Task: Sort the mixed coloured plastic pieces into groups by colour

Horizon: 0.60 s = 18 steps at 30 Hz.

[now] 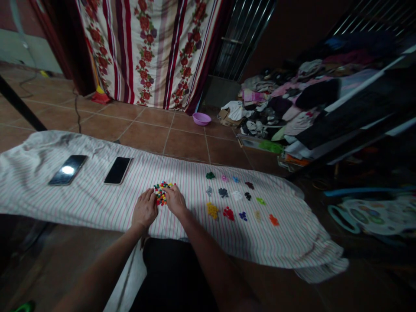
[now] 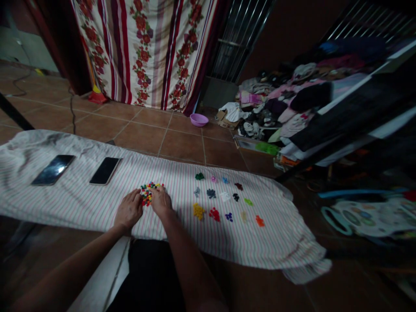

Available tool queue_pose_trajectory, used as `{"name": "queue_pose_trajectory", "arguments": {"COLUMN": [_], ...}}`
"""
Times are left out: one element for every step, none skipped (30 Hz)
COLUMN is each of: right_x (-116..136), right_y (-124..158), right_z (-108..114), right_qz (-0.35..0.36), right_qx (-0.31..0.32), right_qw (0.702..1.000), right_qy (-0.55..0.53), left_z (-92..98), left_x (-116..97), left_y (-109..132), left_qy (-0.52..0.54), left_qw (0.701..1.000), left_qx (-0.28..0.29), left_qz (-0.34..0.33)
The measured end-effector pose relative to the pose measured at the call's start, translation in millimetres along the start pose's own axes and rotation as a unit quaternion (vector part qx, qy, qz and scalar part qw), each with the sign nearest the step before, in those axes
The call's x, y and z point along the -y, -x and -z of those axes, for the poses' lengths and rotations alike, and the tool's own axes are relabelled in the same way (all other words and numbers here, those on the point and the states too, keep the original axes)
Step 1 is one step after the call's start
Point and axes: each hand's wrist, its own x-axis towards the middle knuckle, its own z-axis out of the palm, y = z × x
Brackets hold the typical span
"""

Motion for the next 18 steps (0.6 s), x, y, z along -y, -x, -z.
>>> {"name": "queue_pose_trajectory", "arguments": {"right_x": [-0.2, -0.8, -1.7, -2.9, -4.5, -6.4, -8.6, -11.2, -13.9, -16.8, -19.7, -22.5, -25.2, -27.4, -29.3, -30.5, -31.2, -31.2], "right_y": [-1.2, -2.2, -3.2, -4.1, -5.0, -5.9, -6.8, -7.7, -8.7, -9.6, -10.3, -10.9, -11.2, -11.3, -11.2, -10.9, -10.6, -10.4], "right_z": [-1.0, -2.0, -3.1, -4.2, -5.2, -6.1, -7.1, -8.1, -9.4, -10.8, -12.3, -13.8, -15.3, -16.6, -17.6, -18.2, -18.3, -18.0], "right_qz": [0.0, 0.001, 0.003, 0.005, 0.007, 0.008, 0.007, 0.007, 0.006, 0.003, -0.003, -0.011, -0.022, -0.033, -0.043, -0.049, -0.051, -0.049], "right_qx": [0.0, -0.002, -0.008, -0.017, -0.028, -0.039, -0.051, -0.064, -0.077, -0.092, -0.108, -0.124, -0.139, -0.153, -0.165, -0.175, -0.181, -0.184], "right_qw": [1.0, 1.0, 1.0, 1.0, 1.0, 0.999, 0.998, 0.997, 0.996, 0.994, 0.991, 0.987, 0.983, 0.979, 0.976, 0.974, 0.972, 0.972], "right_qy": [0.004, 0.007, 0.007, 0.005, 0.0, -0.008, -0.019, -0.033, -0.048, -0.064, -0.082, -0.099, -0.115, -0.127, -0.135, -0.139, -0.139, -0.136], "left_z": [-0.8, -1.3, -1.7, -1.9, -1.9, -1.8, -1.5, -1.2, -0.8, -0.3, 0.2, 0.7, 1.3, 1.7, 2.1, 2.4, 2.5, 2.5], "left_x": [0.1, 0.0, 0.0, -0.1, -0.2, -0.4, -0.5, -0.7, -0.8, -1.0, -1.1, -1.2, -1.3, -1.5, -1.6, -1.6, -1.7, -1.7], "left_y": [0.1, 0.2, 0.2, 0.3, 0.3, 0.3, 0.3, 0.3, 0.4, 0.4, 0.4, 0.3, 0.2, 0.1, 0.0, -0.2, -0.3, -0.5], "left_qy": [0.001, 0.002, 0.002, 0.003, 0.003, 0.003, 0.004, 0.007, 0.01, 0.014, 0.016, 0.018, 0.018, 0.017, 0.017, 0.016, 0.015, 0.015], "left_qw": [1.0, 1.0, 1.0, 1.0, 1.0, 1.0, 1.0, 1.0, 1.0, 1.0, 1.0, 1.0, 1.0, 1.0, 1.0, 1.0, 1.0, 1.0], "left_qx": [-0.004, -0.007, -0.009, -0.01, -0.011, -0.012, -0.013, -0.012, -0.011, -0.008, -0.005, -0.001, 0.003, 0.006, 0.008, 0.011, 0.012, 0.013], "left_qz": [0.0, -0.001, -0.002, -0.003, -0.002, -0.001, 0.0, 0.001, 0.002, 0.002, 0.003, 0.005, 0.006, 0.008, 0.009, 0.009, 0.009, 0.008]}}
